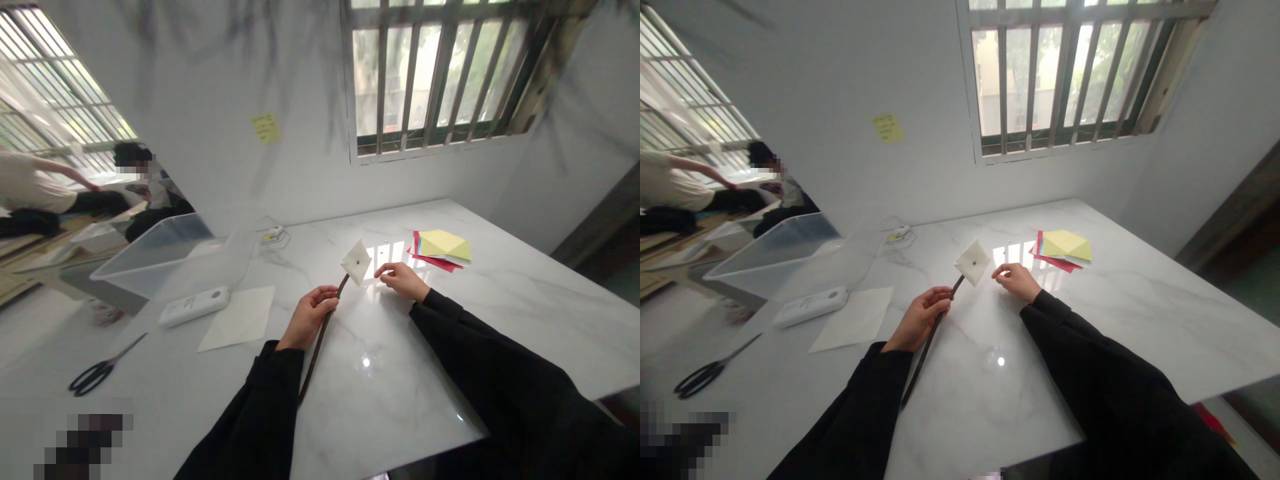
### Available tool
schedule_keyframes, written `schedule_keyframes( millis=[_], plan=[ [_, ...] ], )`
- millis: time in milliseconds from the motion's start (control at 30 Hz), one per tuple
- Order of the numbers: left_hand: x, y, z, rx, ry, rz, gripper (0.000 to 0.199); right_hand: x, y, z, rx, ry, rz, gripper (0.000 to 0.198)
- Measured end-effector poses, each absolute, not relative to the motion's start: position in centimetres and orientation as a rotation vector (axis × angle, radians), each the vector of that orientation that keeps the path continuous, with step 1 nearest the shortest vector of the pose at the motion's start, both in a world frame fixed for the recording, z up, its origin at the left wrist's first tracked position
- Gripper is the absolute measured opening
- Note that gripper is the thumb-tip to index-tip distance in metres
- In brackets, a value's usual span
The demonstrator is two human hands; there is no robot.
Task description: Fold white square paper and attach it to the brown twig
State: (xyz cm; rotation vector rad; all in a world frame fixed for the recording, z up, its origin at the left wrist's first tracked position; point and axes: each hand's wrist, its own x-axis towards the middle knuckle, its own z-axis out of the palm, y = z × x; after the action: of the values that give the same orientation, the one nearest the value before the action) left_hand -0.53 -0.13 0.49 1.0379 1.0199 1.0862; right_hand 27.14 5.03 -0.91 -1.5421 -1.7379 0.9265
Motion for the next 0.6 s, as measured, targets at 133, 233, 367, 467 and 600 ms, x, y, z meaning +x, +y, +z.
schedule_keyframes(
  millis=[133, 233, 367, 467, 600],
  plan=[
    [-0.5, -0.3, 0.6, 1.089, 1.034, 1.046, 0.045, 27.3, 4.5, -0.2, -1.507, -1.677, 0.592, 0.070],
    [-0.5, -0.4, 0.8, 1.098, 1.036, 1.037, 0.043, 27.7, 4.6, -0.1, -1.484, -1.734, 0.566, 0.075],
    [-0.5, -0.3, 0.7, 1.063, 1.034, 1.062, 0.046, 28.3, 5.2, -0.4, -1.611, -1.992, 0.744, 0.035],
    [-0.5, -0.2, 0.6, 1.046, 1.028, 1.064, 0.047, 28.4, 5.4, -0.5, -1.629, -2.035, 0.748, 0.032],
    [-0.6, -0.2, 0.6, 1.046, 1.008, 1.063, 0.046, 28.2, 5.2, -0.7, -1.627, -1.964, 0.644, 0.029]
  ],
)
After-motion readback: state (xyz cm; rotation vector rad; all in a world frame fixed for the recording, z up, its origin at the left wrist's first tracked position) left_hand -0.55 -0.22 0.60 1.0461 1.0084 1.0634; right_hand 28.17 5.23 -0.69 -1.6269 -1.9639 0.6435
